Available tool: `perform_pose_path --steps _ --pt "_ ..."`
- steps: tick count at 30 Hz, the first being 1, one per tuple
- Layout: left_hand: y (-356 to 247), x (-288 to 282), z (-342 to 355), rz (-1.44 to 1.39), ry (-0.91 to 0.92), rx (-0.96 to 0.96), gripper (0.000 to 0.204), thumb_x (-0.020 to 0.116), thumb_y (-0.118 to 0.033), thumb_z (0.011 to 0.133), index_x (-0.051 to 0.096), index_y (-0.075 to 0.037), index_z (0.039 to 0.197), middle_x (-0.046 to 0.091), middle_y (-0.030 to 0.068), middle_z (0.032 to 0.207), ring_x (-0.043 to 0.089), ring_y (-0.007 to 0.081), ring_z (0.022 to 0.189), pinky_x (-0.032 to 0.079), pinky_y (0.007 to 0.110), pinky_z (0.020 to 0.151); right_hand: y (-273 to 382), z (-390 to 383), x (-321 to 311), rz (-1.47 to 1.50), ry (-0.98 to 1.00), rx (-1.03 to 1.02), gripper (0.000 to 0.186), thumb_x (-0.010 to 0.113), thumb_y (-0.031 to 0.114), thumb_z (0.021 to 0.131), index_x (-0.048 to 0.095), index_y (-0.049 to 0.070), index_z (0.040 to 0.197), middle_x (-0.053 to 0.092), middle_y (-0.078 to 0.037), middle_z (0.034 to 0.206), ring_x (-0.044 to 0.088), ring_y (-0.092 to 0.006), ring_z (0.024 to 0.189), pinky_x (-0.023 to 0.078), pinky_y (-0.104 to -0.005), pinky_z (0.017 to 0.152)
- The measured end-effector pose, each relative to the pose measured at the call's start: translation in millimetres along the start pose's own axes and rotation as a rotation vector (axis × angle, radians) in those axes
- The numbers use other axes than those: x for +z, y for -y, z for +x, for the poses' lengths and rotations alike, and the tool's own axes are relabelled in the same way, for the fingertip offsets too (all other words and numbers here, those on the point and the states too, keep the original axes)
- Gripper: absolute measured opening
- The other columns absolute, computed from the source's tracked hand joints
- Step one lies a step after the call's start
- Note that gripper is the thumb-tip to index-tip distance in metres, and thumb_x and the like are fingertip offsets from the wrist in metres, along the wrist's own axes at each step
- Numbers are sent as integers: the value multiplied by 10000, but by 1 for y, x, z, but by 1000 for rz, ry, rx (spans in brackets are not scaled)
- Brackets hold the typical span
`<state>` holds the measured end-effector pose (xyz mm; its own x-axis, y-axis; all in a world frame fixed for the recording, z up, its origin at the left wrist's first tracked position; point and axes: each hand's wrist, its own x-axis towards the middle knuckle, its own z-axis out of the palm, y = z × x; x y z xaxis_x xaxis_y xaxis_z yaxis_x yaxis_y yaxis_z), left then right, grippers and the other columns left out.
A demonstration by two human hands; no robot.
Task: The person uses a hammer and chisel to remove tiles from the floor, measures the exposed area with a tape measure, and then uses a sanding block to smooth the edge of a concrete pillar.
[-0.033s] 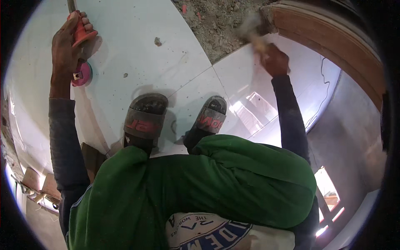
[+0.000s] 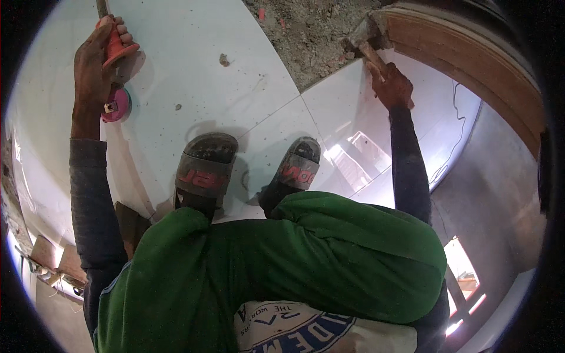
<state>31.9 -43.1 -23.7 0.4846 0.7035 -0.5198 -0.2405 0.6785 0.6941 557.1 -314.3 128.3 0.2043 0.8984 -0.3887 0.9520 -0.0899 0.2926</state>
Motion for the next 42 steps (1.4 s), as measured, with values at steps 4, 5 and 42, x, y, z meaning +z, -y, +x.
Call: perform_pose_path --steps 4,5,42 --pt "-13 -9 2 39 -21 -34 373 578 -326 1092 568 -21 1307 652 21 1042 669 132 936 604 323 870 27 1 20 102 -51 20 460 632 520 992 637 64 937 716 -223 788 724 -421 752 571 -544 691" --pt "-17 -12 1 9 -19 -33 364 578 -320 1092 570 -25 1304 655 20 1041 671 133 938 608 327 866 28 0 18 172 -113 -168 454 630 514 994 638 64 939 716 -233 792 723 -429 755 569 -549 691" --pt "-63 -28 -5 143 -69 55 388 576 -279 1089 556 50 1293 651 88 1070 675 179 948 600 334 877 2 15 56 220 -52 -3 438 710 525 943 643 92 944 721 -176 833 728 -372 691 600 -478 639"
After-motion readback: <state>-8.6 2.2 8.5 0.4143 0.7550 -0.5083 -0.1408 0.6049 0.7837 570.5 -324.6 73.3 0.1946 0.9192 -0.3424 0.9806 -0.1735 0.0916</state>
